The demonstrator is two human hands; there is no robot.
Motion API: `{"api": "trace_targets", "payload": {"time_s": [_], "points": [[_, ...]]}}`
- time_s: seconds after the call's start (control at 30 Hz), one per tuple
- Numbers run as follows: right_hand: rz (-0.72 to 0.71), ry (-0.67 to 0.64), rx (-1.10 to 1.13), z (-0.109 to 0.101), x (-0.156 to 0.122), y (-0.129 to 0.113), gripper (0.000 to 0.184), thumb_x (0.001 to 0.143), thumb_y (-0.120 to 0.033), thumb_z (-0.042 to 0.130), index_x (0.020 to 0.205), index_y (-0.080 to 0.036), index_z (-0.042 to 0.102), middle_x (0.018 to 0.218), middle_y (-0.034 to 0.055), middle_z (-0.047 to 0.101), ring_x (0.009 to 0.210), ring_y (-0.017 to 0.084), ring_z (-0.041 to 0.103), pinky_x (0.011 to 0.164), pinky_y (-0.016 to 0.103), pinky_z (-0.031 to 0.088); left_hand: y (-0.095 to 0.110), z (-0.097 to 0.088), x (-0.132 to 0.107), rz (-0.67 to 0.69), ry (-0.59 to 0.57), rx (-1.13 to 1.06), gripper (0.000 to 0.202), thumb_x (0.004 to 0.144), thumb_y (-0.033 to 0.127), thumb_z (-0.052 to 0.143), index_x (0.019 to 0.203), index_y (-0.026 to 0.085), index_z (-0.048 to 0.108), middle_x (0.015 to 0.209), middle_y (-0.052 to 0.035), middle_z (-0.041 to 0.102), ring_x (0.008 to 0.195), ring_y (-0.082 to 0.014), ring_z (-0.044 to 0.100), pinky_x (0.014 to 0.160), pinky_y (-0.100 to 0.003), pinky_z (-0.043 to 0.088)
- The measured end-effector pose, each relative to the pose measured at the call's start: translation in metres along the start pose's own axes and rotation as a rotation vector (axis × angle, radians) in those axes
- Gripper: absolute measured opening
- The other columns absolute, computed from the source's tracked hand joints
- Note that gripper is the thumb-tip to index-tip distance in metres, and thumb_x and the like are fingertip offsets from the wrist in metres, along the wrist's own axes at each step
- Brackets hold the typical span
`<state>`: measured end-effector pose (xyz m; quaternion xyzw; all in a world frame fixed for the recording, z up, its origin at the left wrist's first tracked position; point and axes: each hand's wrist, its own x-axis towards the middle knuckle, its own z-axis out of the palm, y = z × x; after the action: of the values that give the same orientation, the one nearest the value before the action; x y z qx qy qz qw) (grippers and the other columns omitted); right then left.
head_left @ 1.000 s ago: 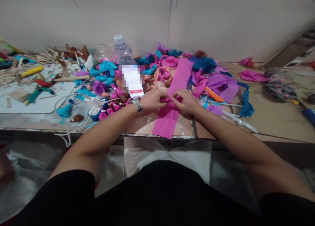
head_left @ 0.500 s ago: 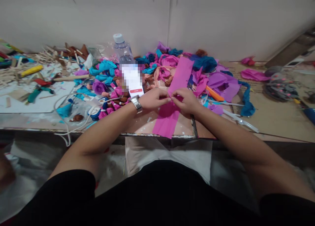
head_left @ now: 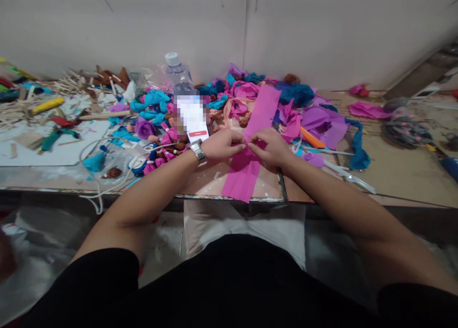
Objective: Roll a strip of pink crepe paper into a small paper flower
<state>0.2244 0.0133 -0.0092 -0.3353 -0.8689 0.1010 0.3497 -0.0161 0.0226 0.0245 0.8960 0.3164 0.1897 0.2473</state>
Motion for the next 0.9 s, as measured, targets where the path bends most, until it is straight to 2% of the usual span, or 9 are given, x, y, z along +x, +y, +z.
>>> {"api": "trace_targets", "payload": {"time_s": [0.23, 0.4, 0.6, 0.9], "points": [[-0.021, 0.039, 0.038, 0.0008, -0.0010, -0.0024, 0.019, 0.098, -0.040, 0.068, 0.097, -0.023, 0.077, 0.093, 0.0077, 0.081, 0.088, 0.026, 0.072, 0.087, 0.042, 0.051, -0.0019, -0.0012, -0.0004, -0.035, -0.031, -0.095, 0.027, 0.095, 0.037, 0.063, 0.080, 0.016, 0.071, 0.069, -0.0011, 0.068, 0.062, -0.0122, 0.056, 0.062, -0.027, 0.036], [0.030, 0.077, 0.065, 0.0023, -0.0008, -0.0026, 0.018, 0.097, -0.039, 0.069, 0.096, -0.023, 0.078, 0.094, 0.0071, 0.083, 0.086, 0.025, 0.073, 0.085, 0.041, 0.054, -0.0020, -0.0025, 0.0004, -0.045, -0.029, -0.023, 0.025, 0.087, 0.034, 0.067, 0.070, 0.017, 0.060, 0.059, 0.0031, 0.053, 0.057, -0.0105, 0.044, 0.059, -0.029, 0.029], [0.025, 0.075, 0.066, 0.0019, -0.0016, -0.0019, 0.017, 0.096, -0.037, 0.069, 0.095, -0.023, 0.078, 0.094, 0.0074, 0.083, 0.088, 0.026, 0.075, 0.084, 0.040, 0.054, -0.0048, -0.0024, 0.0017, -0.024, -0.018, 0.016, 0.024, 0.090, 0.036, 0.062, 0.075, 0.017, 0.067, 0.066, -0.0004, 0.062, 0.060, -0.0129, 0.050, 0.062, -0.030, 0.032], [0.066, 0.073, 0.074, 0.0027, -0.0007, -0.0036, 0.019, 0.096, -0.037, 0.066, 0.094, -0.023, 0.078, 0.093, 0.0071, 0.083, 0.086, 0.026, 0.074, 0.082, 0.040, 0.053, -0.0003, -0.0009, 0.0006, 0.003, -0.007, 0.040, 0.020, 0.089, 0.032, 0.062, 0.074, 0.019, 0.060, 0.063, 0.0017, 0.056, 0.061, -0.0130, 0.048, 0.063, -0.030, 0.031]]}}
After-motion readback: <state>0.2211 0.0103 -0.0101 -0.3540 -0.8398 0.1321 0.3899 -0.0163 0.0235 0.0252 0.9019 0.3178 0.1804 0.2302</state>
